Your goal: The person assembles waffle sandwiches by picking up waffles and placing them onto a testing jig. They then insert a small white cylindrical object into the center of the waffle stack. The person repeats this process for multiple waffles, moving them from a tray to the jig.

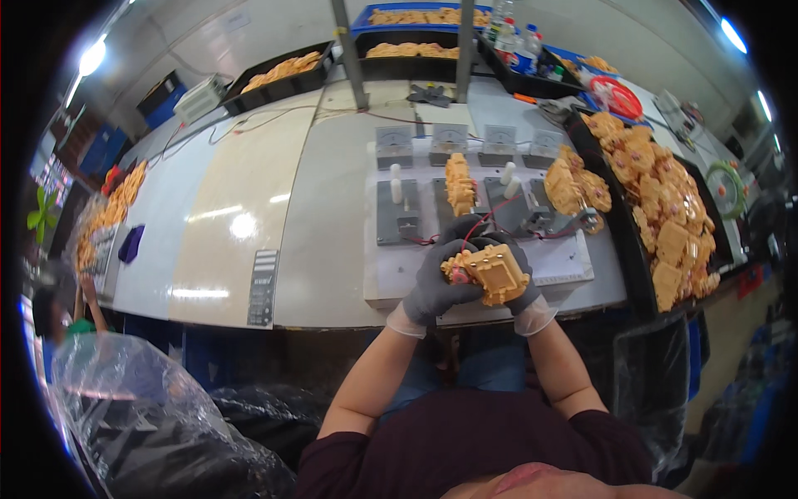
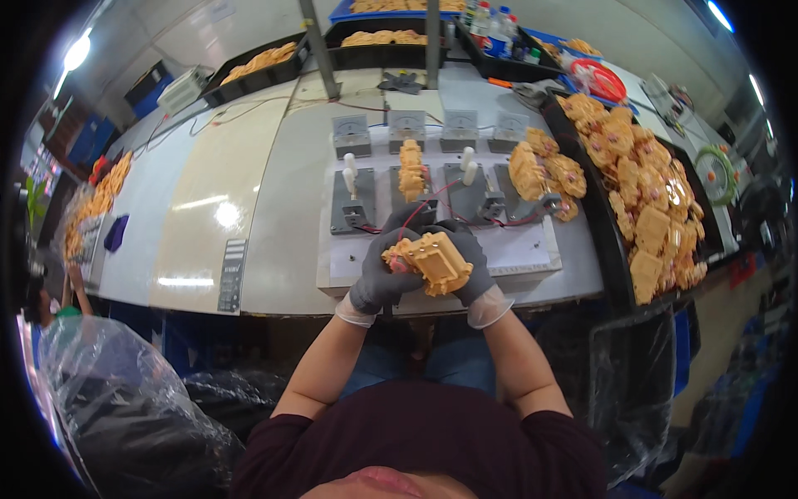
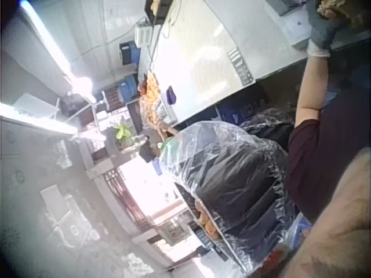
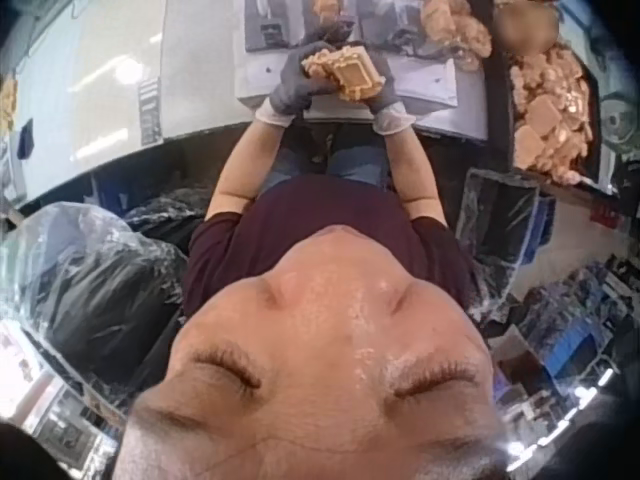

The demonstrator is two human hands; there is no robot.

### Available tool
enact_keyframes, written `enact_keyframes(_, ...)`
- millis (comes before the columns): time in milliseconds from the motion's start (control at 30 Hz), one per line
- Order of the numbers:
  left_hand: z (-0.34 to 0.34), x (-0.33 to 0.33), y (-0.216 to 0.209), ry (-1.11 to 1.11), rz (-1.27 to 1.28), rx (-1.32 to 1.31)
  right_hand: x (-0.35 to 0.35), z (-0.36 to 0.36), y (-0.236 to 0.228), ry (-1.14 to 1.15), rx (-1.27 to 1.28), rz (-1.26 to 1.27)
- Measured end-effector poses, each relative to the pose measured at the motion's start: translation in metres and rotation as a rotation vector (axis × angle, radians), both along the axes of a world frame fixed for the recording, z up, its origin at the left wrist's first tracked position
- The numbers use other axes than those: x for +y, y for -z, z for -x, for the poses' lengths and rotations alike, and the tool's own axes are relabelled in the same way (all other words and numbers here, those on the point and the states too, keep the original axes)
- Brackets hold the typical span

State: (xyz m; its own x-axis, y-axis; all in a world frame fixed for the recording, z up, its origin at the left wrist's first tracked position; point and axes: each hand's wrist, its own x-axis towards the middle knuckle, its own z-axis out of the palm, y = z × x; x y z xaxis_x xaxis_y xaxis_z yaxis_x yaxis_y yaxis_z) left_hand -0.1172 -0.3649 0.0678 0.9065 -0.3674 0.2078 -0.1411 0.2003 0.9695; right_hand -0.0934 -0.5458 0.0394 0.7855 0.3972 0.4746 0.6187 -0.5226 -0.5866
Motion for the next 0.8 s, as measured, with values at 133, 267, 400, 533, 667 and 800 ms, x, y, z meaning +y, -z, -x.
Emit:
enact_keyframes(133, 0.001, 0.003, 0.006, 0.009, 0.088, 0.031, -0.008, 0.011, -0.055, 0.231, 0.117, -0.251)
enact_keyframes(267, -0.004, 0.004, 0.016, -0.014, 0.226, -0.076, 0.006, -0.011, -0.112, 0.251, 0.179, -0.170)
enact_keyframes(400, 0.008, -0.005, 0.010, -0.036, 0.231, 0.094, 0.028, -0.060, -0.111, 0.138, 0.352, 0.317)
enact_keyframes(533, 0.010, -0.014, 0.003, -0.120, 0.247, 0.063, 0.023, -0.068, -0.131, 0.148, 0.173, 0.160)
enact_keyframes(667, 0.006, -0.004, 0.001, -0.090, 0.267, 0.019, -0.026, -0.059, -0.160, 0.258, -0.202, -0.196)
enact_keyframes(800, 0.010, 0.002, 0.006, -0.098, 0.281, 0.070, -0.129, -0.056, -0.115, 0.389, -0.196, -0.255)
